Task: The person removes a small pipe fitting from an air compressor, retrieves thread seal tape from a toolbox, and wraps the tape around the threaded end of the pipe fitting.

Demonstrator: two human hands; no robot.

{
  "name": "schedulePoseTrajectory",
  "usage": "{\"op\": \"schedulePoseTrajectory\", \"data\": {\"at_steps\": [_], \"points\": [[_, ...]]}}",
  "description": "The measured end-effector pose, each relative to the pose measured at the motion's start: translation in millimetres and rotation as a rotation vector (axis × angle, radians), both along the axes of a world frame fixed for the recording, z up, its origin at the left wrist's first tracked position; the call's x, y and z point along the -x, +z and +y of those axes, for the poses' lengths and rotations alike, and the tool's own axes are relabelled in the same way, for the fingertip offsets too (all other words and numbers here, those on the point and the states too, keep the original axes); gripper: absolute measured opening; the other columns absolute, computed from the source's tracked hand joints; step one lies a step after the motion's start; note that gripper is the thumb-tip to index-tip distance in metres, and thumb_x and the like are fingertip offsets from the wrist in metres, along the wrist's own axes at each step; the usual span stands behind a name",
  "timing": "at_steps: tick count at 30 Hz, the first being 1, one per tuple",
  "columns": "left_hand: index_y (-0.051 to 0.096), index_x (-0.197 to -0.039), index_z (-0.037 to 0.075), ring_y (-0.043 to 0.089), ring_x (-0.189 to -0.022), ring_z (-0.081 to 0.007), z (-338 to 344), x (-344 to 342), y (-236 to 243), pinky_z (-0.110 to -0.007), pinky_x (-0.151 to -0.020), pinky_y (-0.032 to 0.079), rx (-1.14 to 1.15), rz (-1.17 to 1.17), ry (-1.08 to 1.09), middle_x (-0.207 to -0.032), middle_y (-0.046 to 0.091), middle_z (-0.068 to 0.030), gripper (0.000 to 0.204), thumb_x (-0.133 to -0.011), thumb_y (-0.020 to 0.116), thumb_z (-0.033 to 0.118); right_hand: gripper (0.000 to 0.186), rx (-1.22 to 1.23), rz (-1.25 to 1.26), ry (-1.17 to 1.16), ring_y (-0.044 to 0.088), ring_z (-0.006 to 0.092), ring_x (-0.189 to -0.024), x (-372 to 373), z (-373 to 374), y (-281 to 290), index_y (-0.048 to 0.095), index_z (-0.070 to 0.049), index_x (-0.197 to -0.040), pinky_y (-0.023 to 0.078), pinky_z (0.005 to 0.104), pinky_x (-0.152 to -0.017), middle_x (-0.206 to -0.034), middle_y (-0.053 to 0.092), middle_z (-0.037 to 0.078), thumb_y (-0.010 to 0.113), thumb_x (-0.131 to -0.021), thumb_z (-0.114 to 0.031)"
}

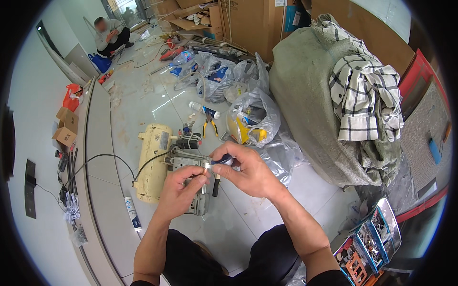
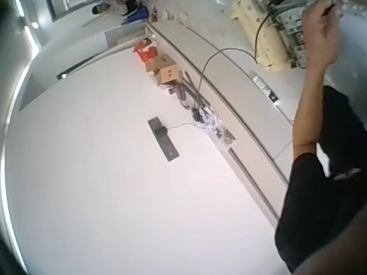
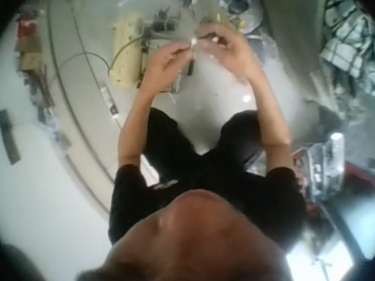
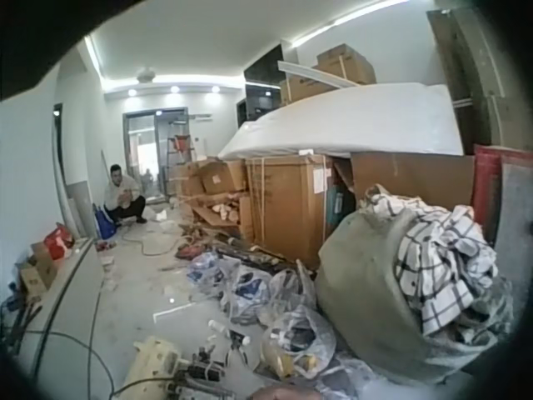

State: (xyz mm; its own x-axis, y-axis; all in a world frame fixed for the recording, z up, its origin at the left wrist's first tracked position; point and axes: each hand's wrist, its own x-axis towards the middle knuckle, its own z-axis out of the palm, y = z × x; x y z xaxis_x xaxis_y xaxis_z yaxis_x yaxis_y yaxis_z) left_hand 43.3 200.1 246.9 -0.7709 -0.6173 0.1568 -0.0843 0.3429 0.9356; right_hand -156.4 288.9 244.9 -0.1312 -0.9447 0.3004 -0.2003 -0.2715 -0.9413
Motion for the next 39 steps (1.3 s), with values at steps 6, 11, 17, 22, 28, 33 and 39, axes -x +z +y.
{"op": "schedulePoseTrajectory", "data": {"at_steps": [6,11,17,22,28,33,39], "points": [[0.064,-0.103,0.000,0.057,-0.078,-0.0099,-1.5,-1.1,-10.7,-0.027,-0.074,0.047,0.099,0.060,0.006,-0.087,0.064,-0.0017,0.012,-0.101,0.061,0.011,0.026,-0.137,-0.111,-0.013,0.060,0.0080,-0.081,0.9,2.2,-0.3,0.055,-0.002,-0.081,0.050,0.0272,-0.068,-0.098,0.070,0.008,0.074,-0.094,-0.014],[0.062,-0.108,0.003,0.044,-0.073,-0.0051,5.4,1.0,-5.6,-0.023,-0.065,0.038,-0.098,0.123,-0.025,-0.083,0.054,0.0039,0.012,-0.103,0.058,0.013,0.025,-0.178,-0.215,0.017,0.061,0.0074,-0.076,-6.8,1.2,-3.3,0.054,-0.002,-0.081,0.053,0.0263,-0.068,-0.095,0.070,0.010,0.073,-0.094,-0.013],[0.063,-0.110,0.002,0.048,-0.076,-0.0081,4.1,1.6,-8.2,-0.025,-0.069,0.041,-0.126,0.149,-0.011,-0.085,0.056,-0.0002,0.015,-0.103,0.058,0.014,0.010,-0.234,-0.489,0.017,0.069,0.0159,-0.093,-15.1,2.6,12.3,0.061,-0.003,-0.096,0.059,0.0312,-0.074,-0.102,0.070,0.008,0.063,-0.100,-0.012],[0.065,-0.108,0.000,0.052,-0.077,-0.0124,2.0,2.8,-9.1,-0.028,-0.072,0.044,-0.015,0.152,0.023,-0.087,0.060,-0.0044,0.016,-0.100,0.060,0.014,0.016,-0.220,-0.311,0.070,0.065,0.0132,-0.096,-13.9,3.3,6.5,0.064,-0.003,-0.103,0.057,0.0309,-0.076,-0.102,0.068,0.005,0.059,-0.104,-0.018],[0.063,-0.111,0.001,0.051,-0.079,-0.0117,6.1,3.3,-13.2,-0.028,-0.073,0.044,-0.215,0.269,-0.034,-0.094,0.062,-0.0023,0.015,-0.104,0.056,0.013,0.014,-0.032,-0.329,0.065,0.058,0.0090,-0.082,-17.3,-3.1,-8.6,0.063,-0.002,-0.099,0.050,0.0266,-0.075,-0.090,0.064,0.001,0.063,-0.102,-0.016],[0.062,-0.114,0.002,0.058,-0.094,-0.0125,8.5,8.9,-26.1,-0.030,-0.085,0.048,-0.472,0.402,-0.115,-0.102,0.065,-0.0044,0.018,-0.107,0.052,0.016,0.011,0.010,-0.397,0.077,0.057,0.0084,-0.080,-20.8,-2.2,-1.6,0.062,-0.002,-0.098,0.049,0.0265,-0.075,-0.086,0.064,0.002,0.064,-0.102,-0.012],[0.061,-0.115,0.004,0.064,-0.101,-0.0173,13.3,12.2,-19.1,-0.034,-0.092,0.050,-0.823,0.447,-0.192,-0.104,0.067,-0.0069,0.027,-0.111,0.045,0.025,0.009,0.043,-0.336,-0.021,0.059,0.0099,-0.081,-21.8,-1.4,5.8,0.064,0.000,-0.098,0.050,0.0279,-0.074,-0.085,0.065,0.003,0.065,-0.100,-0.009]]}}
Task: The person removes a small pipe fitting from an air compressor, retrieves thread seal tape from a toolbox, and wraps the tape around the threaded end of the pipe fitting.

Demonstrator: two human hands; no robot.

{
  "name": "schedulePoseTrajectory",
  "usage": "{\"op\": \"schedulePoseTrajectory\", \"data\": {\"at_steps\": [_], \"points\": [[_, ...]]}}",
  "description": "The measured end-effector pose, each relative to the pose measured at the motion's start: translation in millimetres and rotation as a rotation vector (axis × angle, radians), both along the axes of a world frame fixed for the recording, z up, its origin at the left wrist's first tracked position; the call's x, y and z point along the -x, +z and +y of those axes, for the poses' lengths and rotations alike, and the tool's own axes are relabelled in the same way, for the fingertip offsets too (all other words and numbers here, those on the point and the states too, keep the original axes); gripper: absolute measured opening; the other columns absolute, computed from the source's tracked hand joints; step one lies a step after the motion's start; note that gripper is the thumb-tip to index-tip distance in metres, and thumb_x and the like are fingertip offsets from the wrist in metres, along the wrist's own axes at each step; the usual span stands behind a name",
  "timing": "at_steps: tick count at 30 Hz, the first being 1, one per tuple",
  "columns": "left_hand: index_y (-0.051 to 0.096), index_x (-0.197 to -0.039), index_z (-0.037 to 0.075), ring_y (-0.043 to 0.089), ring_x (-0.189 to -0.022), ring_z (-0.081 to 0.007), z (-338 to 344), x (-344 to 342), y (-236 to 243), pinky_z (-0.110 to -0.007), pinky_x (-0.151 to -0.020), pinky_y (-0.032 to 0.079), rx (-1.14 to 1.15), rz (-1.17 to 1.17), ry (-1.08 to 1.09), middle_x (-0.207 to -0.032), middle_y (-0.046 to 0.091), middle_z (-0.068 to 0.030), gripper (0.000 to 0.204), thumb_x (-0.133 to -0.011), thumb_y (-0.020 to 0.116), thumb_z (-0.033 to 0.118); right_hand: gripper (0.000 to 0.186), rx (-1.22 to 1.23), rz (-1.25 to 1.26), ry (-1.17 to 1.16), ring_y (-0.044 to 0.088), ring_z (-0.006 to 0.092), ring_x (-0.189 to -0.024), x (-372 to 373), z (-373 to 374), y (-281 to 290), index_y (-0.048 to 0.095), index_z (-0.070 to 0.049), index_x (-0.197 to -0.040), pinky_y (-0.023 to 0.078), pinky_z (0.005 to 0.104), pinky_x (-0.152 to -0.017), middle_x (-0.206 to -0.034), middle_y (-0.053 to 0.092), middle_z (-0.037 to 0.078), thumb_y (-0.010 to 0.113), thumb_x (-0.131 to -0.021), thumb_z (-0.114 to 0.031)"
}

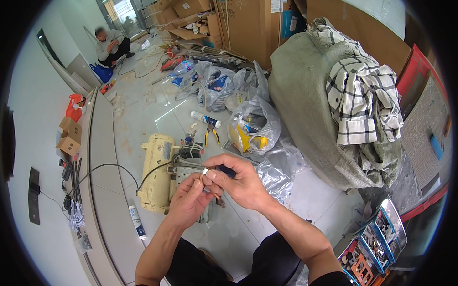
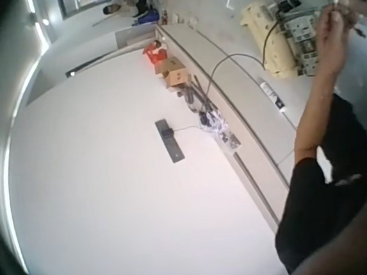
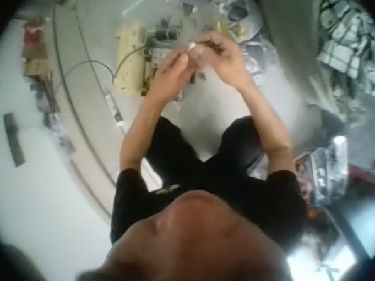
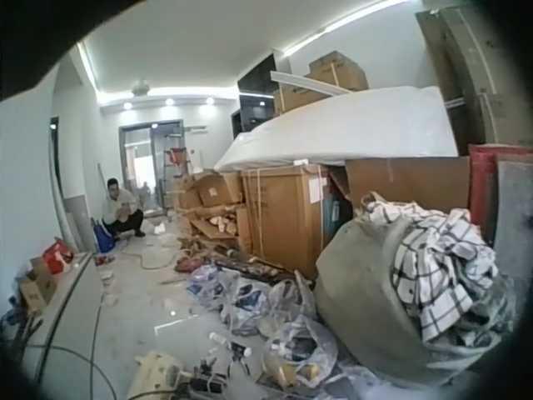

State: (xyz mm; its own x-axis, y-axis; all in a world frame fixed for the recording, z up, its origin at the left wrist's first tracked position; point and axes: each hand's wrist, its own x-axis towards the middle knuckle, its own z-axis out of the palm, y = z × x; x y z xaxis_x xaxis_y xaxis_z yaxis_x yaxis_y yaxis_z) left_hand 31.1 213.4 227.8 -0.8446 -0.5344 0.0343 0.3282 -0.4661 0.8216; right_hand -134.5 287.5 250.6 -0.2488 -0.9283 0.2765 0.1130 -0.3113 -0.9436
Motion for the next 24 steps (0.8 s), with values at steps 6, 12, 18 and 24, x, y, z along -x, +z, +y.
{"op": "schedulePoseTrajectory", "data": {"at_steps": [6,12,18,24], "points": [[0.057,-0.117,0.003,0.072,-0.080,-0.0212,-2.8,1.4,0.1,-0.032,-0.071,0.058,-0.181,-0.184,-0.065,-0.099,0.068,-0.0108,0.024,-0.108,0.050,0.024,0.010,0.034,0.400,-0.157,0.064,0.0229,-0.082,6.6,0.5,-4.9,0.068,0.001,-0.097,0.052,0.0360,-0.075,-0.088,0.066,0.009,0.071,-0.091,-0.007],[0.059,-0.117,-0.001,0.070,-0.074,-0.0143,10.6,6.3,-1.0,-0.025,-0.061,0.055,0.529,-0.541,0.291,-0.097,0.069,-0.0104,0.020,-0.099,0.061,0.007,0.015,0.077,0.842,-0.312,0.065,0.0327,-0.083,3.8,-1.4,-9.5,0.069,-0.001,-0.094,0.052,0.0413,-0.074,-0.088,0.067,0.013,0.076,-0.082,-0.005],[0.064,-0.104,-0.003,0.066,-0.066,-0.0099,-8.8,-3.9,-0.7,-0.025,-0.056,0.054,0.528,-0.559,0.277,-0.089,0.071,-0.0076,0.014,-0.097,0.063,0.008,0.014,0.103,0.872,-0.218,0.064,0.0337,-0.084,8.3,-0.2,-9.4,0.069,-0.002,-0.093,0.052,0.0431,-0.074,-0.087,0.066,0.012,0.077,-0.081,-0.006],[0.065,-0.095,-0.001,0.060,-0.054,-0.0122,-13.9,-7.6,10.7,-0.027,-0.051,0.047,0.504,-0.653,0.039,-0.085,0.072,-0.0087,0.013,-0.095,0.067,0.012,0.012,0.021,0.826,-0.098,0.064,0.0329,-0.082,10.2,2.3,-7.4,0.070,-0.002,-0.091,0.051,0.0425,-0.073,-0.086,0.066,0.012,0.076,-0.082,-0.006]]}}
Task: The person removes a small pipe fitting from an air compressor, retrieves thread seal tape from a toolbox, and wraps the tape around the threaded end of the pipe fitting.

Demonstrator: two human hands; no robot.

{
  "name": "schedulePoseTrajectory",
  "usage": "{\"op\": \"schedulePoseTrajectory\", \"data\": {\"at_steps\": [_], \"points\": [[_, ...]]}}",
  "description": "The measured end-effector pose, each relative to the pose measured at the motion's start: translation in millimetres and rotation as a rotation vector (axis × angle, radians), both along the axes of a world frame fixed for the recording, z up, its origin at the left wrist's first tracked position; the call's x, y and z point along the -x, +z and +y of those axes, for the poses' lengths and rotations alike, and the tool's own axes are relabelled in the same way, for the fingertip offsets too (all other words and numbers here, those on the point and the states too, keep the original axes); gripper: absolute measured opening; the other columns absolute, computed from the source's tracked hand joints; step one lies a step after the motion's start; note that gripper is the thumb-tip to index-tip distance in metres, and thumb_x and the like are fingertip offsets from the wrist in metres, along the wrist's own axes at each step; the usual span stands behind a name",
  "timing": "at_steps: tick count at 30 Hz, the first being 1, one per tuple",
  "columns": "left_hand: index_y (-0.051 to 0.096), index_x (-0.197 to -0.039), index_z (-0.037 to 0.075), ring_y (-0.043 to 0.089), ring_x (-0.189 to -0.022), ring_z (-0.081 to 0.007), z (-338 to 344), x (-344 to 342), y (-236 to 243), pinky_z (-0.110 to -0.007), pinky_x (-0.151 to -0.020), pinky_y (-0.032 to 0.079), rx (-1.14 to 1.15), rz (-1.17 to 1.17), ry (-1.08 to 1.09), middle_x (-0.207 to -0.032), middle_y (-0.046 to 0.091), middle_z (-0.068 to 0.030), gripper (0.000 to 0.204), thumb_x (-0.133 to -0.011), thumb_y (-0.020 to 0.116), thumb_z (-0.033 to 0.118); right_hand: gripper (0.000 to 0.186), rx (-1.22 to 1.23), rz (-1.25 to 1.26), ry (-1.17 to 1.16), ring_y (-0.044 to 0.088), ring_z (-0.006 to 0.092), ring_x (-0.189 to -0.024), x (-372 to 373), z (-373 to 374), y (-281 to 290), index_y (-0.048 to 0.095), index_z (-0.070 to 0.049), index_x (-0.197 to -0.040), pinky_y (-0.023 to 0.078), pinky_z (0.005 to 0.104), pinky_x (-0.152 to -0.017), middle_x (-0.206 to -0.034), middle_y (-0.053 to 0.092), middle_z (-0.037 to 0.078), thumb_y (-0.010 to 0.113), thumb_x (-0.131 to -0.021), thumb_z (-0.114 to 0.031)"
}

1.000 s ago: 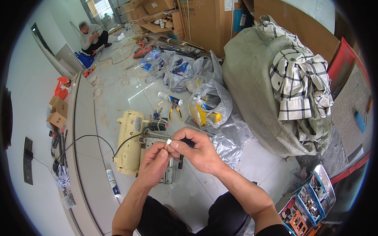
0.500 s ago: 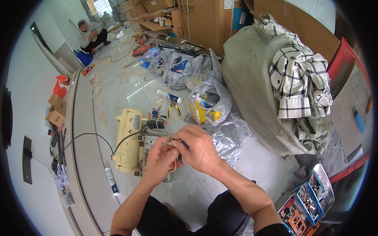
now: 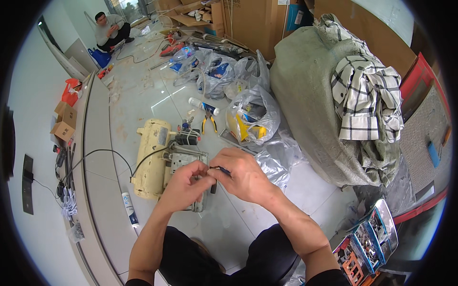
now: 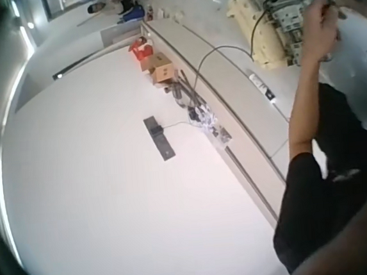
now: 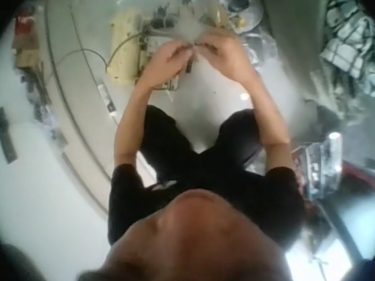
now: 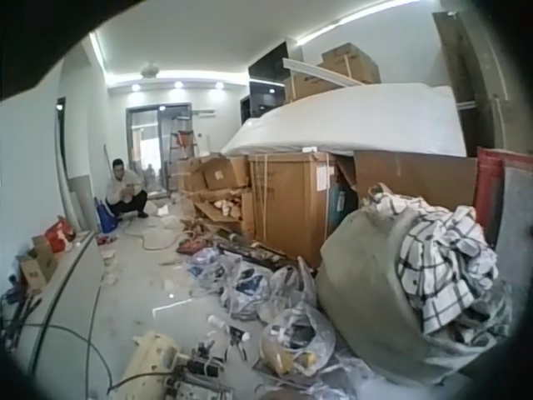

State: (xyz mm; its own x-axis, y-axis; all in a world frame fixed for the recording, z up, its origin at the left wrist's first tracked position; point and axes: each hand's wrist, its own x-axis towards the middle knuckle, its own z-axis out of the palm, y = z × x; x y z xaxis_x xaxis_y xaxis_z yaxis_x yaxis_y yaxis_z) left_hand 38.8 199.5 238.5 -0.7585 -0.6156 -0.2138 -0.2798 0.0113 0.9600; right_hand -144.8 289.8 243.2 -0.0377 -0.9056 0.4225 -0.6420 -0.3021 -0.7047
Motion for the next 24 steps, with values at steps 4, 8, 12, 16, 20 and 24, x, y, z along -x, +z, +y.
{"op": "schedulePoseTrajectory", "data": {"at_steps": [4,8,12,16,20,24], "points": [[0.065,-0.090,-0.002,0.058,-0.050,-0.0203,9.1,3.6,-13.7,-0.033,-0.050,0.045,0.654,0.048,0.059,-0.074,0.069,-0.0130,0.012,-0.091,0.069,0.010,0.013,0.005,0.025,-0.072,0.065,0.0298,-0.079,-10.0,-2.5,-9.5,0.071,-0.002,-0.094,0.052,0.0391,-0.069,-0.086,0.067,0.011,0.077,-0.084,-0.007],[0.065,-0.090,-0.003,0.056,-0.051,-0.0262,9.9,2.8,-9.8,-0.037,-0.052,0.043,0.699,0.015,0.127,-0.069,0.064,-0.0163,0.011,-0.090,0.069,0.008,0.011,-0.042,-0.137,-0.084,0.065,0.0331,-0.076,-15.9,-2.4,-5.2,0.070,-0.001,-0.093,0.051,0.0404,-0.066,-0.085,0.066,0.014,0.075,-0.085,-0.007],[0.066,-0.093,-0.002,0.053,-0.053,-0.0258,8.4,0.4,-6.4,-0.036,-0.052,0.041,0.687,0.067,0.127,-0.070,0.062,-0.0161,0.009,-0.091,0.067,0.006,0.011,-0.043,-0.202,-0.053,0.065,0.0267,-0.073,-14.2,-0.7,0.1,0.070,0.000,-0.096,0.051,0.0367,-0.064,-0.088,0.066,0.013,0.072,-0.088,-0.007],[0.065,-0.091,0.002,0.058,-0.062,-0.0352,7.1,-1.7,0.3,-0.043,-0.056,0.044,0.672,0.023,0.104,-0.071,0.060,-0.0156,0.010,-0.091,0.068,0.011,0.011,-0.057,-0.255,-0.026,0.063,0.0199,-0.073,-8.8,-0.4,-1.4,0.071,0.000,-0.099,0.050,0.0330,-0.065,-0.088,0.066,0.010,0.071,-0.090,-0.007],[0.065,-0.091,0.001,0.053,-0.062,-0.0306,2.4,-1.6,-0.9,-0.041,-0.059,0.039,0.764,0.099,0.041,-0.068,0.055,-0.0131,0.011,-0.092,0.067,0.011,0.011,-0.093,-0.306,0.005,0.062,0.0176,-0.074,-4.4,-2.0,-2.8,0.070,0.000,-0.099,0.049,0.0310,-0.067,-0.089,0.066,0.010,0.071,-0.090,-0.007],[0.063,-0.089,-0.002,0.047,-0.057,-0.0278,1.7,2.4,-4.0,-0.039,-0.056,0.036,0.780,0.193,0.075,-0.064,0.050,-0.0129,0.013,-0.092,0.066,0.009,0.010,-0.136,-0.472,0.043,0.059,0.0135,-0.077,-4.4,-4.2,-7.7,0.070,0.000,-0.098,0.047,0.0290,-0.069,-0.088,0.065,0.007,0.072,-0.092,-0.009]]}}
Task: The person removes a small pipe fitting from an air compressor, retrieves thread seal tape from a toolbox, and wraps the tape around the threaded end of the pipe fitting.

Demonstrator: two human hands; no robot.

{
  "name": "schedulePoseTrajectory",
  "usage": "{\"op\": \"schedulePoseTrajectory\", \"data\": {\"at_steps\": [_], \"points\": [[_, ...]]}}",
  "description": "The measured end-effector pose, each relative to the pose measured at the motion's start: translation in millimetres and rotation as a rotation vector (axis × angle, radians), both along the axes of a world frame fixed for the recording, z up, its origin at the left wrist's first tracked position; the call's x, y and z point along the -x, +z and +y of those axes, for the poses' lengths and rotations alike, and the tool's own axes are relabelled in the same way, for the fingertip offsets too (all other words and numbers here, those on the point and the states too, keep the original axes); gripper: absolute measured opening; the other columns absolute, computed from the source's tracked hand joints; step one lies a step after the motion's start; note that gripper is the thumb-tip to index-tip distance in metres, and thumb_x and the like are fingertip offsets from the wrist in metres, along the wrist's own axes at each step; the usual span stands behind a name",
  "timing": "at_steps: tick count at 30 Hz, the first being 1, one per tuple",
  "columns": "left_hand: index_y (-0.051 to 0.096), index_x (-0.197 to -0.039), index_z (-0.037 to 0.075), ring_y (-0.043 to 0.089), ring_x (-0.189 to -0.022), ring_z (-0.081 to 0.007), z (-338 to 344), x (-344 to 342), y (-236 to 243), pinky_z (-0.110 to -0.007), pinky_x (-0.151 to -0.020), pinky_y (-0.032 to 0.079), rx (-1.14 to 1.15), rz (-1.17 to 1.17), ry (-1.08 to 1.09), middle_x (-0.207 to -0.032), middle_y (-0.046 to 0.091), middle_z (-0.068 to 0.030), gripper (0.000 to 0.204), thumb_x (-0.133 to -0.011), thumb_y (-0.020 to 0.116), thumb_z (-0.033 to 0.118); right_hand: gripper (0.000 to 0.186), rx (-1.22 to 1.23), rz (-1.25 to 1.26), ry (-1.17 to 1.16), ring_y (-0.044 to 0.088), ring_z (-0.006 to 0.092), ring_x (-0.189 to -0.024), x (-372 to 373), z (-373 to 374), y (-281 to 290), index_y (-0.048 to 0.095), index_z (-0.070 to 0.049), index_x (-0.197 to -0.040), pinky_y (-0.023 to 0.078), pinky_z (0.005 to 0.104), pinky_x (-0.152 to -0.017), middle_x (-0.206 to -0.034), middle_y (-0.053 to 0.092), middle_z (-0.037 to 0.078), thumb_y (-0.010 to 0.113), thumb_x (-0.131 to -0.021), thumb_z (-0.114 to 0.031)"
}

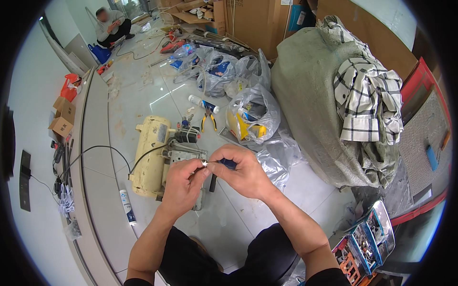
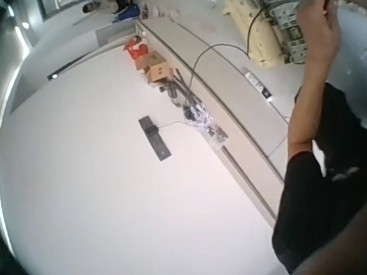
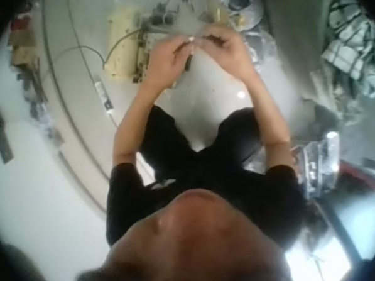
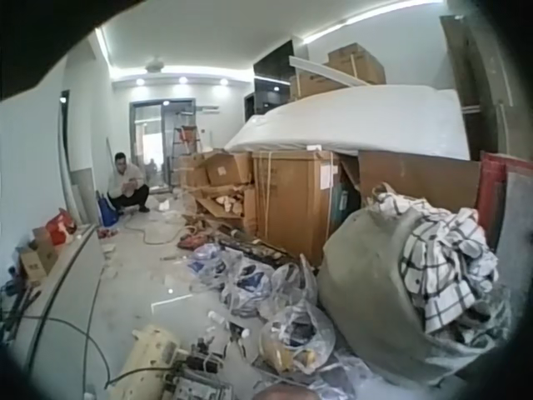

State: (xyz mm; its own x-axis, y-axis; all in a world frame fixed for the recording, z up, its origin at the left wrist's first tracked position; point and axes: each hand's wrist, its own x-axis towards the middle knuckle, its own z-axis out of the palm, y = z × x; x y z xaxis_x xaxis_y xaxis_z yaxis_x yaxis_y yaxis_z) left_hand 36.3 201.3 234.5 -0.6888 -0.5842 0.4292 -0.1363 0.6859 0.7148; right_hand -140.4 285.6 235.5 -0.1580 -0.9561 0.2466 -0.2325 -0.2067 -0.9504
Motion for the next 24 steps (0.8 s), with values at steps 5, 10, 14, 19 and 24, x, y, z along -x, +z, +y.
{"op": "schedulePoseTrajectory", "data": {"at_steps": [5,10,14,19,24], "points": [[0.062,-0.089,-0.002,0.050,-0.058,-0.0276,-1.3,-0.5,-3.4,-0.039,-0.057,0.037,-0.037,0.015,-0.001,-0.066,0.052,-0.0129,0.012,-0.093,0.066,0.009,0.009,-0.060,-0.120,0.010,0.057,0.0115,-0.079,-0.5,0.0,1.6,0.070,-0.001,-0.096,0.046,0.0277,-0.070,-0.088,0.064,0.004,0.072,-0.094,-0.010],[0.063,-0.093,-0.002,0.053,-0.062,-0.0265,1.4,-0.7,-0.4,-0.037,-0.059,0.040,-0.014,-0.016,-0.018,-0.070,0.056,-0.0133,0.011,-0.094,0.065,0.009,0.004,0.027,0.014,0.030,0.059,0.0107,-0.080,4.9,-0.1,-1.9,0.068,-0.001,-0.095,0.047,0.0268,-0.070,-0.095,0.065,0.004,0.070,-0.094,-0.005],[0.065,-0.097,-0.002,0.058,-0.068,-0.0204,2.1,-1.3,0.5,-0.033,-0.064,0.045,-0.117,0.012,-0.028,-0.077,0.064,-0.0098,0.013,-0.097,0.063,0.011,0.005,-0.039,-0.130,0.038,0.060,0.0115,-0.080,2.1,2.2,1.7,0.068,-0.001,-0.096,0.047,0.0269,-0.071,-0.095,0.066,0.005,0.069,-0.095,-0.005],[0.066,-0.100,-0.002,0.060,-0.076,-0.0127,5.9,-1.2,7.0,-0.030,-0.069,0.048,-0.340,0.029,-0.113,-0.084,0.068,-0.0052,0.016,-0.101,0.060,0.013,0.009,-0.076,-0.366,0.115,0.060,0.0084,-0.078,6.0,1.1,7.6,0.068,-0.001,-0.096,0.049,0.0256,-0.072,-0.085,0.067,0.002,0.068,-0.097,-0.010],[0.065,-0.101,-0.003,0.062,-0.083,-0.0127,10.3,5.1,3.4,-0.030,-0.081,0.052,-0.490,0.174,-0.172,-0.088,0.068,-0.0058,0.024,-0.107,0.049,0.013,0.008,-0.033,-0.449,0.129,0.061,0.0088,-0.078,3.8,0.4,2.0,0.064,-0.001,-0.095,0.050,0.0261,-0.070,-0.083,0.067,0.002,0.065,-0.099,-0.008]]}}
